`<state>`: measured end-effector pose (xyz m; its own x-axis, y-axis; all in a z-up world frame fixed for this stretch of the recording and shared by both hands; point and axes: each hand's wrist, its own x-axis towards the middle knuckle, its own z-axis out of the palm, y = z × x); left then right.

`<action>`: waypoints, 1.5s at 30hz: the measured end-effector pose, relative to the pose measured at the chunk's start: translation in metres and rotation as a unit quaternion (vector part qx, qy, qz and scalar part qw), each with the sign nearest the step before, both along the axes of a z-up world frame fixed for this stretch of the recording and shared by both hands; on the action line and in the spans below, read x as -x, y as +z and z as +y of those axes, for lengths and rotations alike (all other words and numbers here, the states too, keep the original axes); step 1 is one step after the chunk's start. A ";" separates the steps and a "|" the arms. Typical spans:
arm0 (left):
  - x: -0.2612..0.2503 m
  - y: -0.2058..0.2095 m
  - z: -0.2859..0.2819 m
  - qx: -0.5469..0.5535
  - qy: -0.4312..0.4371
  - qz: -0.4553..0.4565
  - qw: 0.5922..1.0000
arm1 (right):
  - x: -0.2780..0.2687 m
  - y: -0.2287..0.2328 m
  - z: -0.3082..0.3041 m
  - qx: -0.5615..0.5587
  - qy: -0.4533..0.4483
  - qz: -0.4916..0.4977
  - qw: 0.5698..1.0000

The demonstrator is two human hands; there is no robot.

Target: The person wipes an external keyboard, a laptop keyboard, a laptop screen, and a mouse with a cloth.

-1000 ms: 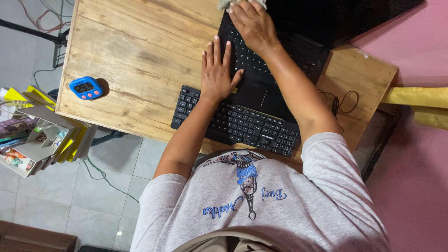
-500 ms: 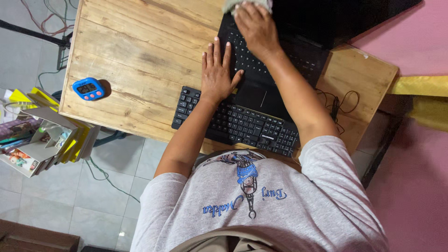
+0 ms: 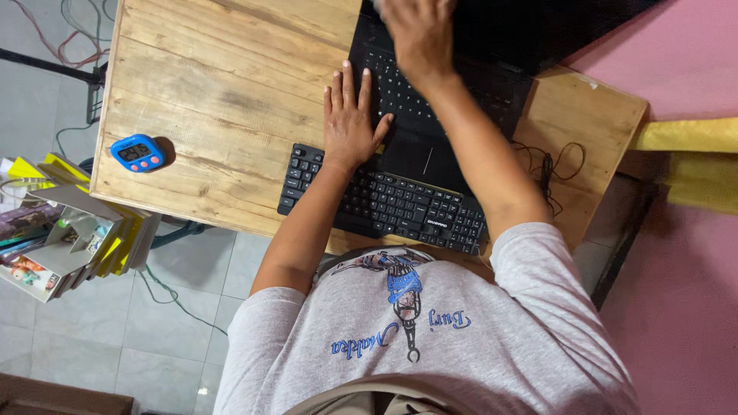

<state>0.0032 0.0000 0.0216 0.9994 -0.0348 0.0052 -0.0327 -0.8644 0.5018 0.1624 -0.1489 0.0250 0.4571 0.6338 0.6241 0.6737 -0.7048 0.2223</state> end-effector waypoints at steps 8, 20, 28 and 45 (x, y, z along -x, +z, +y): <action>-0.001 0.000 -0.001 -0.009 -0.004 0.004 1.000 | 0.023 -0.013 0.000 -0.022 -0.003 0.167 0.986; -0.001 -0.005 0.000 -0.025 -0.012 0.003 1.000 | 0.076 -0.025 -0.193 -0.070 -0.157 0.180 0.969; 0.001 -0.007 -0.002 -0.039 -0.010 0.005 0.999 | 0.046 -0.020 -0.220 -0.140 -0.228 0.063 0.961; 0.001 -0.010 -0.002 -0.042 -0.010 -0.008 0.999 | 0.034 -0.031 -0.217 -0.269 -0.239 0.048 0.932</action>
<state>0.0019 -0.0021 0.0114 0.9983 -0.0561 0.0169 -0.0579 -0.9021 0.4276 0.1288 -0.3662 -0.0057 0.6771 -0.0482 0.7343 0.2536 -0.9215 -0.2943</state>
